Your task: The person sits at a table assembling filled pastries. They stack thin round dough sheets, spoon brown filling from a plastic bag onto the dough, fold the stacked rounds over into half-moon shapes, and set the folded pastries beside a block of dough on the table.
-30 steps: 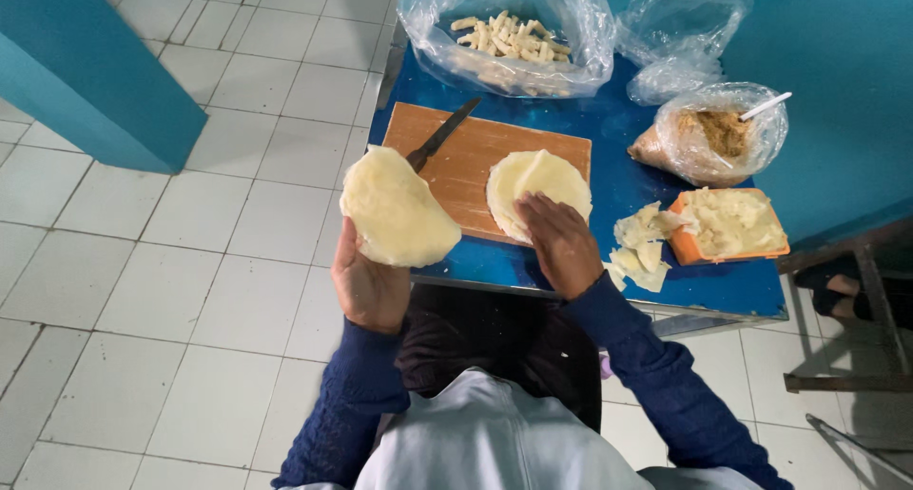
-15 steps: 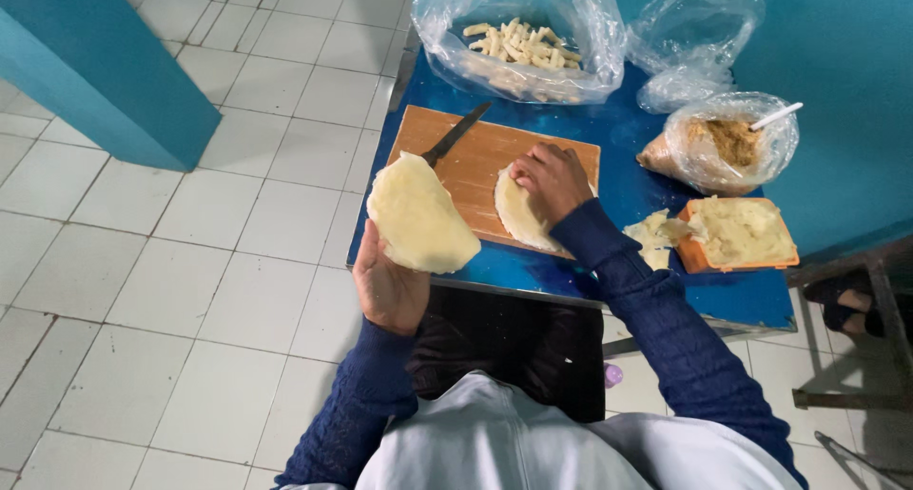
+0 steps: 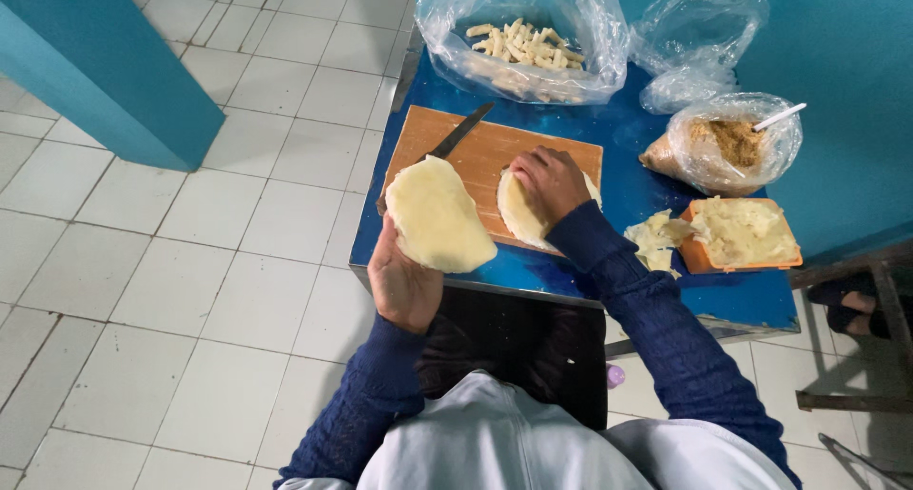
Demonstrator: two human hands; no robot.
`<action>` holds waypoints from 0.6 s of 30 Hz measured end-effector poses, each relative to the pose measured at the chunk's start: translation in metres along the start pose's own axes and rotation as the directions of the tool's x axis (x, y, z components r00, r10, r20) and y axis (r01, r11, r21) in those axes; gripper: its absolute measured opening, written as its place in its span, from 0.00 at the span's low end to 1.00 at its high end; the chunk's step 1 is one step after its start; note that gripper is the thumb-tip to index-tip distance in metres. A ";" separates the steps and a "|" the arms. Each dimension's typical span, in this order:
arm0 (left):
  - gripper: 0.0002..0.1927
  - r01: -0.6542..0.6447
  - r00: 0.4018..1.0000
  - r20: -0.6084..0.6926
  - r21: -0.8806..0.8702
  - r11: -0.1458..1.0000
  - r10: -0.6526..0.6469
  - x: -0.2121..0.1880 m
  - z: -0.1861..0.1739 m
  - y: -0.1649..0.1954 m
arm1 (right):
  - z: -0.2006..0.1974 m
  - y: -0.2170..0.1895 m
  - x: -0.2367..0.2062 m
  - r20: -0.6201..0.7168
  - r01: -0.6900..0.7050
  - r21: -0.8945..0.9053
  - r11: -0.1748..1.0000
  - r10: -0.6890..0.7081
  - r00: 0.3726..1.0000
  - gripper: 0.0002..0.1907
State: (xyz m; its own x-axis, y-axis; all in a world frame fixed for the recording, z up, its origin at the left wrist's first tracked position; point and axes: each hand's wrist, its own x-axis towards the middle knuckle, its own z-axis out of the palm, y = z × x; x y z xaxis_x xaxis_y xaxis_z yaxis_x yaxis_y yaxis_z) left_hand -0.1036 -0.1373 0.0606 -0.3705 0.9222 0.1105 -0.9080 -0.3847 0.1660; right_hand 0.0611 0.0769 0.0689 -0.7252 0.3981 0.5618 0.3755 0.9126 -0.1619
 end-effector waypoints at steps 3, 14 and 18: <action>0.25 0.011 1.000 0.012 -0.035 0.999 -0.011 0.000 0.000 -0.001 | -0.003 -0.005 -0.001 0.053 -0.150 0.088 0.985 0.146 0.988 0.05; 0.19 -0.083 0.997 0.003 0.113 0.990 0.083 -0.005 0.022 -0.022 | -0.036 -0.055 0.006 -0.079 -0.105 0.251 0.962 0.128 0.989 0.11; 0.16 -0.113 0.994 0.022 0.117 0.987 0.111 -0.008 0.025 -0.040 | -0.047 -0.134 -0.009 -0.224 0.034 0.472 0.881 0.082 0.971 0.18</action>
State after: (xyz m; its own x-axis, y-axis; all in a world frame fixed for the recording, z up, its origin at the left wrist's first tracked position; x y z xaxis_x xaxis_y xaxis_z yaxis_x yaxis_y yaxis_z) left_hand -0.0594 -0.1303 0.0774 -0.4647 0.8727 0.1497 -0.8313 -0.4882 0.2655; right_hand 0.0439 -0.0537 0.1237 -0.5438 0.4408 0.7142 0.0336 0.8617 -0.5063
